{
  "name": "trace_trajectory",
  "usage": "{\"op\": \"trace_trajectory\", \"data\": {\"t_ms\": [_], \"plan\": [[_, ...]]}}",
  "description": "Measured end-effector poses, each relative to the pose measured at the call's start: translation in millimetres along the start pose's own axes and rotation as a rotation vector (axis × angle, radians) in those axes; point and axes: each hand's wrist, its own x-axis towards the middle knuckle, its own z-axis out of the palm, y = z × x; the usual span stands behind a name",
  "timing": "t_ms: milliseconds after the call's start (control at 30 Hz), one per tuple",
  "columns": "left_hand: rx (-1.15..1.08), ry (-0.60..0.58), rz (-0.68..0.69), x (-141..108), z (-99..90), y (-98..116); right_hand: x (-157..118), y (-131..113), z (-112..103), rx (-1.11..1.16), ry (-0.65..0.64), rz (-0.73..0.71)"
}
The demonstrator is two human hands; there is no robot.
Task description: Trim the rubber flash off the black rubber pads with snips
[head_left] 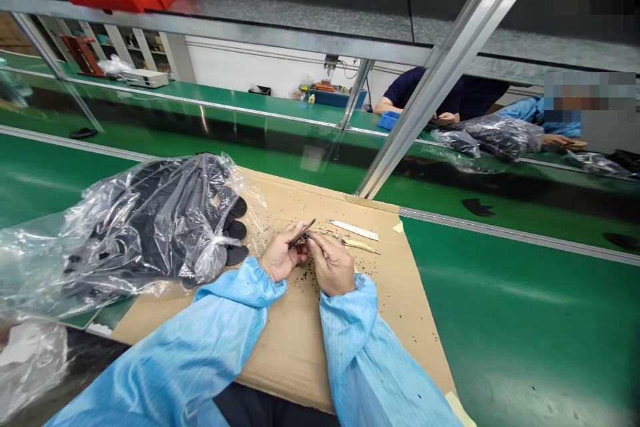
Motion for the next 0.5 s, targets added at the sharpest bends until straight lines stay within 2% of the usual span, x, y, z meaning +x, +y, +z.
{"op": "trace_trajectory", "data": {"t_ms": [233, 500], "plan": [[0.010, -0.017, -0.013, 0.6, -0.6, -3.0, -1.0, -3.5, -0.4, -0.045, 0.003, -0.040], [0.079, -0.028, 0.045, -2.8, 1.4, -3.2, -0.6, -6.3, -2.4, -0.092, 0.011, -0.022]]}}
